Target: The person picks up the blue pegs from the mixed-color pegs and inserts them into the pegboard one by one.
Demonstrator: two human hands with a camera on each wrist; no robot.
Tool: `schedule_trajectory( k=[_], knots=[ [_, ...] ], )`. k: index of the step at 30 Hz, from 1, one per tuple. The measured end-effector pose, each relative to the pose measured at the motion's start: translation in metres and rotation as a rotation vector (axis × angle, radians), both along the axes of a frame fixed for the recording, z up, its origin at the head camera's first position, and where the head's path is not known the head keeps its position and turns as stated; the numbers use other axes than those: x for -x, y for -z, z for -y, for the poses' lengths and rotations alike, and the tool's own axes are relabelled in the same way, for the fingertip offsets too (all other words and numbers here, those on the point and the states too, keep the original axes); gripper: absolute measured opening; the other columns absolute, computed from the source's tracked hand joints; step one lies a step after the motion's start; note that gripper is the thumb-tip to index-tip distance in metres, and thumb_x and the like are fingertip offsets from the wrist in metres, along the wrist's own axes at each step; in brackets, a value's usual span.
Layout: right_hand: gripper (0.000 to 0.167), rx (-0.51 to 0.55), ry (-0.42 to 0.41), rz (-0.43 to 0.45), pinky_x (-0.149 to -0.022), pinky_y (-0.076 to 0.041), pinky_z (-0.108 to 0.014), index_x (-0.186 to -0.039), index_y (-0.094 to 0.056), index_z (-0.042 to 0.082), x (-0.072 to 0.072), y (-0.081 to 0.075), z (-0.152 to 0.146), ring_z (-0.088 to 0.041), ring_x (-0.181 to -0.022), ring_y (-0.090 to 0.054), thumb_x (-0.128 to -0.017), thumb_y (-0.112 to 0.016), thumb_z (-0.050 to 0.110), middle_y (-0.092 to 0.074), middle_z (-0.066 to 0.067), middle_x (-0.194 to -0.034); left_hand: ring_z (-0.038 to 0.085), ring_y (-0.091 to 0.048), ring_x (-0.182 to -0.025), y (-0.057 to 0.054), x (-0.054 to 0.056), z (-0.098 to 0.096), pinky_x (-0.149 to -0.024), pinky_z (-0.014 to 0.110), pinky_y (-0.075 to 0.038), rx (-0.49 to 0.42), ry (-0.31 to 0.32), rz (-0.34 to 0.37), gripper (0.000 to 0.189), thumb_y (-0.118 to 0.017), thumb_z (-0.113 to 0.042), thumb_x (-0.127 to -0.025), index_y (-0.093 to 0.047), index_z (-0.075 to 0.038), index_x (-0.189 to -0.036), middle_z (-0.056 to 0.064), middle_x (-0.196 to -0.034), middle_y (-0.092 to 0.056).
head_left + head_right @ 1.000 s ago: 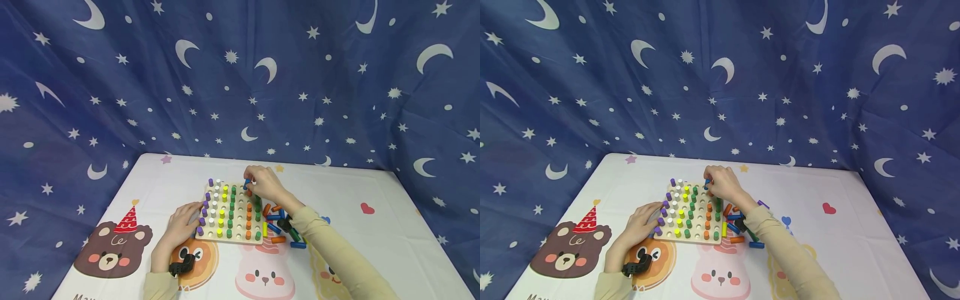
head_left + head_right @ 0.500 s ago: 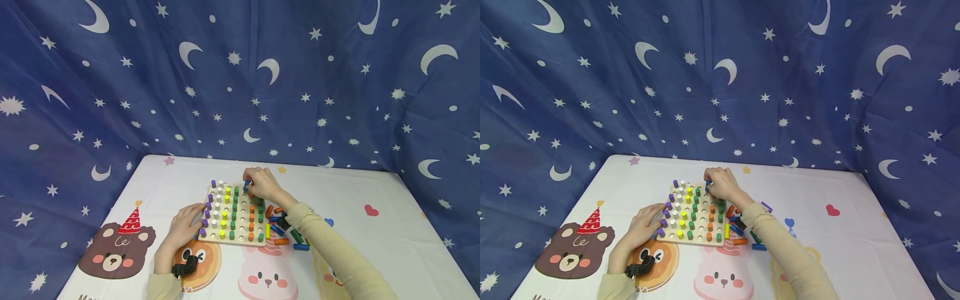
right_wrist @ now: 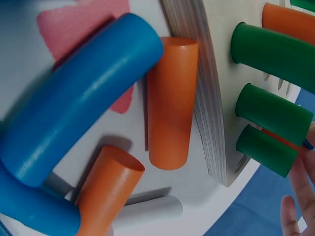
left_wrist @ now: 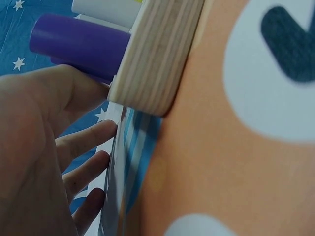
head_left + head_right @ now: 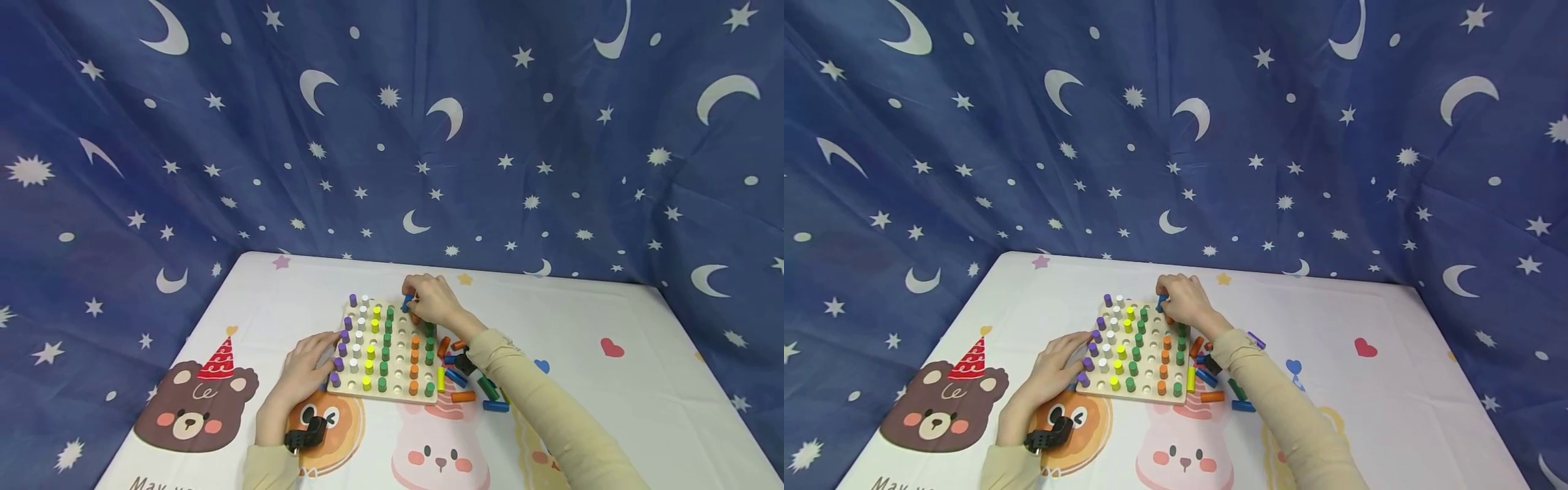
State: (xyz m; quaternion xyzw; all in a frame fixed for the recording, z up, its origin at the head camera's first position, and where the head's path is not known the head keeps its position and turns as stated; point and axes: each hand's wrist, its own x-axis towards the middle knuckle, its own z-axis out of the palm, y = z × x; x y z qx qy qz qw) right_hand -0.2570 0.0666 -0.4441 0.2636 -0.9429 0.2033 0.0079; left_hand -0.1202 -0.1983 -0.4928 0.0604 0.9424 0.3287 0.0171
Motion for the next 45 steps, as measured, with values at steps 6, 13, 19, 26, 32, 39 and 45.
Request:
schedule_trajectory(
  k=[6, 13, 19, 26, 32, 39, 45],
  knots=[
    [0.017, 0.013, 0.002, -0.004, -0.081, -0.040, -0.037, -0.099, -0.067, 0.012, -0.001, 0.003, 0.000, -0.018, -0.086, -0.056, -0.083, -0.071, 0.011, -0.067, 0.000, -0.089, 0.033, -0.032, -0.140, 0.001, 0.000, -0.001, -0.111, 0.062, -0.023, 0.006, 0.002, 0.002, 0.050, -0.054, -0.019, -0.094, -0.047, -0.016, -0.143, 0.008, -0.147, -0.046],
    [0.017, -0.002, 0.023, 0.009, -0.083, -0.040, -0.037, -0.099, -0.067, 0.013, -0.002, 0.006, 0.002, -0.017, -0.087, -0.056, -0.083, -0.070, 0.012, -0.067, 0.001, -0.090, 0.033, -0.033, -0.140, 0.003, -0.001, -0.002, -0.112, 0.062, -0.023, 0.017, 0.003, -0.007, 0.050, -0.054, -0.019, -0.094, -0.047, -0.016, -0.143, 0.008, -0.147, -0.046],
    [0.016, 0.003, 0.013, 0.001, -0.081, -0.040, -0.036, -0.099, -0.068, 0.013, -0.003, 0.008, 0.001, -0.018, -0.087, -0.057, -0.083, -0.070, 0.011, -0.068, 0.002, -0.091, 0.033, -0.032, -0.140, 0.003, -0.001, -0.002, -0.112, 0.062, -0.022, 0.015, 0.002, 0.008, 0.050, -0.053, -0.019, -0.094, -0.046, -0.017, -0.143, 0.008, -0.148, -0.045],
    [0.018, 0.015, 0.017, 0.002, -0.082, -0.041, -0.036, -0.101, -0.070, 0.014, -0.005, 0.009, 0.001, -0.018, -0.087, -0.057, -0.083, -0.070, 0.010, -0.068, 0.001, -0.092, 0.033, -0.032, -0.140, 0.002, -0.001, -0.003, -0.112, 0.062, -0.022, 0.010, 0.000, 0.015, 0.050, -0.053, -0.019, -0.094, -0.046, -0.018, -0.143, 0.008, -0.147, -0.046],
    [0.018, 0.022, 0.020, 0.010, -0.082, -0.041, -0.037, -0.102, -0.069, 0.014, -0.006, 0.006, -0.001, -0.018, -0.088, -0.057, -0.084, -0.070, 0.012, -0.067, 0.001, -0.092, 0.033, -0.033, -0.139, 0.002, -0.002, -0.004, -0.112, 0.062, -0.022, 0.010, -0.001, 0.014, 0.049, -0.054, -0.019, -0.094, -0.047, -0.017, -0.143, 0.008, -0.147, -0.046],
    [0.016, 0.026, 0.014, -0.011, -0.081, -0.042, -0.038, -0.099, -0.069, 0.014, -0.007, -0.003, -0.011, -0.018, -0.088, -0.057, -0.083, -0.070, 0.011, -0.068, -0.001, -0.091, 0.034, -0.031, -0.140, -0.001, -0.001, -0.003, -0.112, 0.062, -0.021, 0.008, -0.004, 0.021, 0.050, -0.054, -0.019, -0.094, -0.046, -0.018, -0.144, 0.009, -0.148, -0.045],
    [0.017, 0.028, -0.002, -0.026, -0.082, -0.042, -0.038, -0.100, -0.069, 0.014, -0.010, -0.014, -0.021, -0.019, -0.089, -0.058, -0.083, -0.070, 0.011, -0.068, -0.002, -0.093, 0.034, -0.031, -0.140, -0.001, -0.001, 0.000, -0.113, 0.062, -0.020, 0.008, -0.004, 0.020, 0.050, -0.053, -0.019, -0.095, -0.045, -0.018, -0.144, 0.008, -0.148, -0.044]
  ],
)
